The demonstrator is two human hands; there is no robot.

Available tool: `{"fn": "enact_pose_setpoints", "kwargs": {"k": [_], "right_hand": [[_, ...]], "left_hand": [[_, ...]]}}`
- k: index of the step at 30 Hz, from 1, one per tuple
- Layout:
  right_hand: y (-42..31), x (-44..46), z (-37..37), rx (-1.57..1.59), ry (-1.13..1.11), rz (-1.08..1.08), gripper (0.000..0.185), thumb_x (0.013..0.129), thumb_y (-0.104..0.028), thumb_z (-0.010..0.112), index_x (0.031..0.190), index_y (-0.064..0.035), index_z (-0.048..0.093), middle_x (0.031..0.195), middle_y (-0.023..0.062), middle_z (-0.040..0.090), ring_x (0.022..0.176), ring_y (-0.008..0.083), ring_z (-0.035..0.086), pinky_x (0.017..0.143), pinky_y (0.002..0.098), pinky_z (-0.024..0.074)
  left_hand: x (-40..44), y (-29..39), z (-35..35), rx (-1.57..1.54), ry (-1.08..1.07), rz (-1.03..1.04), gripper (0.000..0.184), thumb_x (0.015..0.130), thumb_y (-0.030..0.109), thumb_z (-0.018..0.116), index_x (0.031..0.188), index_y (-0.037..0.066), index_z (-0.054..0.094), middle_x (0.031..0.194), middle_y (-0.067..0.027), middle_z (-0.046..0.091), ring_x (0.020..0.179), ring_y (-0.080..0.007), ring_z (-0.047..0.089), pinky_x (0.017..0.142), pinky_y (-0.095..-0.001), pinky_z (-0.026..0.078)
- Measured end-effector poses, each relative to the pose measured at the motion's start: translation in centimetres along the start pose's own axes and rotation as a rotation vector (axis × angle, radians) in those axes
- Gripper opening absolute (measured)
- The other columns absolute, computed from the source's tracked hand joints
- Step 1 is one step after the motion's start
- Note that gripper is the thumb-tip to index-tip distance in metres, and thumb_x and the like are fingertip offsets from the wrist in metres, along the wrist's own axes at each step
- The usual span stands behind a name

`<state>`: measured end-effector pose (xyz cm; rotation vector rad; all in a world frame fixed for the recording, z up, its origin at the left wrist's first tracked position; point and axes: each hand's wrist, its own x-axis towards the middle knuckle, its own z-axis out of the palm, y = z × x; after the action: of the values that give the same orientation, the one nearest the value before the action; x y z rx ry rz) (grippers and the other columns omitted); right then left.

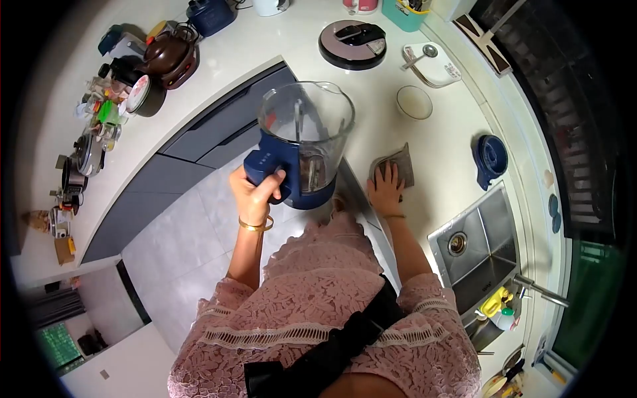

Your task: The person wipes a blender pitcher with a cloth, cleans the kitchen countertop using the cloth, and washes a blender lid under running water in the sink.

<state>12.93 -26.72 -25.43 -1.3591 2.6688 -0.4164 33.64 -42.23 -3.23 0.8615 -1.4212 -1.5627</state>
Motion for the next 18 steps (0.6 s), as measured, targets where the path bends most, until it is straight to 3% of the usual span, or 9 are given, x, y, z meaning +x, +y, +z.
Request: {"fn": "enact_pose_setpoints", "kwargs": {"k": [6, 7, 9, 11, 13, 14, 16, 17, 18], "right_hand": [[0.2, 5.2, 0.2, 0.001, 0.012, -0.045, 0.040, 0.082, -0.030, 0.041, 0.116, -0.0093, 0.044, 0.134, 0.0101, 0.022, 0.124, 0.0292, 0.016, 0.094, 0.0564, 0.0131], [-0.1, 5.7, -0.4, 0.046, 0.051, -0.031, 0.035, 0.081, -0.020, 0.044, 0.114, -0.0092, 0.046, 0.130, 0.0099, 0.028, 0.120, 0.0294, 0.023, 0.092, 0.0548, 0.0172], [0.8, 6.9, -0.2, 0.175, 0.062, 0.032, 0.034, 0.079, -0.015, 0.047, 0.113, -0.0091, 0.047, 0.124, 0.0098, 0.035, 0.114, 0.0294, 0.030, 0.091, 0.0509, 0.0223], [1.5, 8.5, 0.3, 0.299, 0.069, 0.087, 0.033, 0.078, -0.010, 0.049, 0.111, -0.0089, 0.049, 0.118, 0.0096, 0.043, 0.109, 0.0294, 0.037, 0.089, 0.0471, 0.0275], [1.6, 9.9, 0.6, 0.842, 0.179, 0.206, 0.029, 0.078, -0.006, 0.051, 0.107, -0.0061, 0.051, 0.102, 0.0067, 0.053, 0.093, 0.0255, 0.049, 0.080, 0.0358, 0.0380], [1.5, 10.2, 0.7, 0.842, 0.170, 0.213, 0.029, 0.078, -0.006, 0.051, 0.107, -0.0061, 0.051, 0.102, 0.0067, 0.053, 0.093, 0.0255, 0.049, 0.080, 0.0358, 0.0380], [-0.4, 11.5, -1.6, 1.697, -0.060, 0.576, 0.025, 0.082, -0.012, 0.049, 0.104, -0.0030, 0.050, 0.096, 0.0059, 0.055, 0.085, 0.0199, 0.052, 0.073, 0.0275, 0.0419], [-2.2, 11.9, -3.0, 1.696, -0.065, 0.579, 0.025, 0.082, -0.012, 0.049, 0.104, -0.0030, 0.050, 0.096, 0.0059, 0.055, 0.085, 0.0199, 0.052, 0.073, 0.0275, 0.0419], [-4.2, 12.0, -4.5, 1.953, -0.127, 0.561, 0.023, 0.083, -0.014, 0.047, 0.103, -0.0026, 0.051, 0.096, 0.0056, 0.054, 0.084, 0.0174, 0.052, 0.072, 0.0266, 0.0419]], "left_hand": [[4.9, -0.2, 0.6, 0.191, -0.105, 0.047, 0.010, 0.060, -0.001, 0.061, 0.059, 0.000, 0.051, 0.053, -0.0015, 0.050, 0.040, -0.0059, 0.041, 0.039, -0.0187, 0.031], [5.8, -0.2, 0.6, 0.258, -0.135, 0.092, 0.012, 0.057, 0.000, 0.062, 0.057, 0.000, 0.050, 0.053, -0.0009, 0.049, 0.041, -0.0058, 0.039, 0.040, -0.0192, 0.030], [7.4, 0.1, 1.0, 0.410, -0.198, 0.233, 0.015, 0.049, 0.003, 0.063, 0.053, 0.001, 0.048, 0.050, -0.0002, 0.044, 0.043, -0.0066, 0.034, 0.039, -0.0209, 0.027], [9.0, 0.9, 1.3, 0.425, -0.241, 0.277, 0.015, 0.048, 0.003, 0.062, 0.052, 0.001, 0.048, 0.049, -0.0002, 0.043, 0.042, -0.0067, 0.034, 0.039, -0.0208, 0.027], [9.9, 0.8, 1.2, 0.433, -0.278, 0.317, 0.015, 0.046, 0.006, 0.061, 0.052, 0.002, 0.047, 0.046, -0.0004, 0.042, 0.041, -0.0071, 0.034, 0.039, -0.0205, 0.026], [10.4, 0.9, 1.3, 0.436, -0.279, 0.307, 0.015, 0.046, 0.006, 0.061, 0.052, 0.002, 0.047, 0.046, -0.0004, 0.042, 0.041, -0.0071, 0.034, 0.039, -0.0205, 0.026], [11.0, 1.2, 1.8, 0.388, -0.238, 0.239, 0.015, 0.047, 0.006, 0.061, 0.051, 0.002, 0.047, 0.046, -0.0009, 0.043, 0.041, -0.0072, 0.034, 0.039, -0.0206, 0.025], [11.3, 1.1, 1.8, 0.357, -0.227, 0.217, 0.015, 0.047, 0.007, 0.061, 0.051, 0.002, 0.047, 0.047, -0.0013, 0.044, 0.040, -0.0073, 0.035, 0.039, -0.0206, 0.025], [11.6, 0.8, 1.6, 0.358, -0.223, 0.215, 0.015, 0.047, 0.007, 0.061, 0.051, 0.002, 0.047, 0.047, -0.0013, 0.044, 0.040, -0.0073, 0.035, 0.039, -0.0206, 0.025]]}}
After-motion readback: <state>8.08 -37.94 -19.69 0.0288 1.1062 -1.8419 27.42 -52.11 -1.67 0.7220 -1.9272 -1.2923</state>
